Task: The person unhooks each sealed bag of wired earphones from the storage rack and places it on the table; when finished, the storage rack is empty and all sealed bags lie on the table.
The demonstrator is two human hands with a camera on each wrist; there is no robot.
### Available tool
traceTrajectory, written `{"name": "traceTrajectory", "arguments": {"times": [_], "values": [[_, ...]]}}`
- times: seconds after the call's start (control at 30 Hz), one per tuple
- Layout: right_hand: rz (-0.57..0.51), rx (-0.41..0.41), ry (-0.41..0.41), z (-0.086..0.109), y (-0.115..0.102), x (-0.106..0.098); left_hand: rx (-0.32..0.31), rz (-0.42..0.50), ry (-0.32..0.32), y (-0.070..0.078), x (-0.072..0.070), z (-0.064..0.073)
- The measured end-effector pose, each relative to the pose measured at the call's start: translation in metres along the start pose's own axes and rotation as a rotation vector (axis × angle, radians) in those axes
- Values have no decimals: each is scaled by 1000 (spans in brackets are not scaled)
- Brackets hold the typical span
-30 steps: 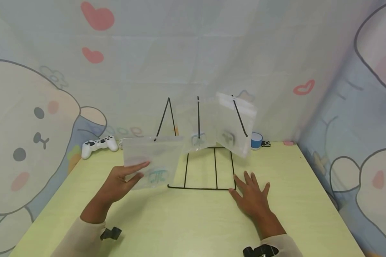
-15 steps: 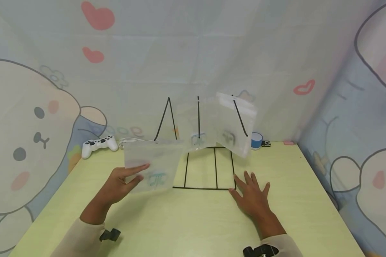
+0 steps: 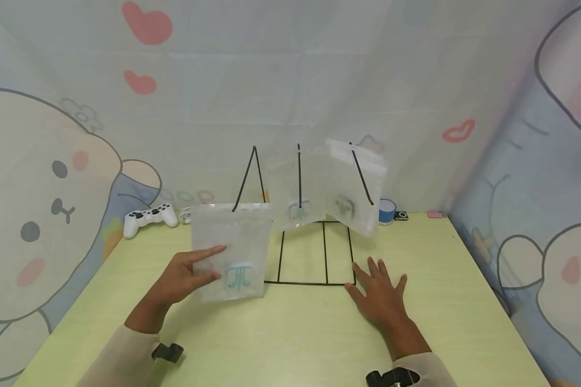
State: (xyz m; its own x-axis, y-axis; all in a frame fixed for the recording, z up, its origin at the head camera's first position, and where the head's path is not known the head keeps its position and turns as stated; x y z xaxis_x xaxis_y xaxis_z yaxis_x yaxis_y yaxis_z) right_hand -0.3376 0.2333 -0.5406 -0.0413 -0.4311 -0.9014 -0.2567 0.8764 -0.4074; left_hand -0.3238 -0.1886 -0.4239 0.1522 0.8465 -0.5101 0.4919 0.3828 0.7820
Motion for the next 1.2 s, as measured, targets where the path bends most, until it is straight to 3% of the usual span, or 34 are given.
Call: {"name": "traceTrajectory", "arguments": {"times": [0.23, 0.43, 0.63, 0.83, 1.2], "values": [[-4, -4, 5, 0, 0, 0, -172, 41, 8, -32, -1, -5], [-8, -1, 3, 0, 1, 0, -334, 137, 27, -59, -7, -8], [-12, 0, -1, 0, -1, -1, -454, 183, 55, -83, -12, -13], [0, 1, 2, 0, -2, -1, -528, 227, 50, -102, -19, -17], [7, -6, 6, -1, 0, 0, -582, 278, -20, -125, -32, -32]]}}
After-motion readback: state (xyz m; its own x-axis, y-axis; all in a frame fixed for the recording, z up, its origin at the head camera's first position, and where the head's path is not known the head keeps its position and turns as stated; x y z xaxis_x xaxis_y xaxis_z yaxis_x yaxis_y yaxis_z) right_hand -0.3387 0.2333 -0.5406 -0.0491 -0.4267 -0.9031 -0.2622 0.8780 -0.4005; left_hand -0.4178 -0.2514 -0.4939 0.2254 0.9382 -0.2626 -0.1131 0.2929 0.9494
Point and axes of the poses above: each hand's wrist, its own z-axis away from the middle knuckle, its own x-axis out of the palm, y = z × x, the point moved 10 cm from there along -z, towards the middle knuckle, and after that the axes turned 5 degrees about -x, right-handed, at the moved point
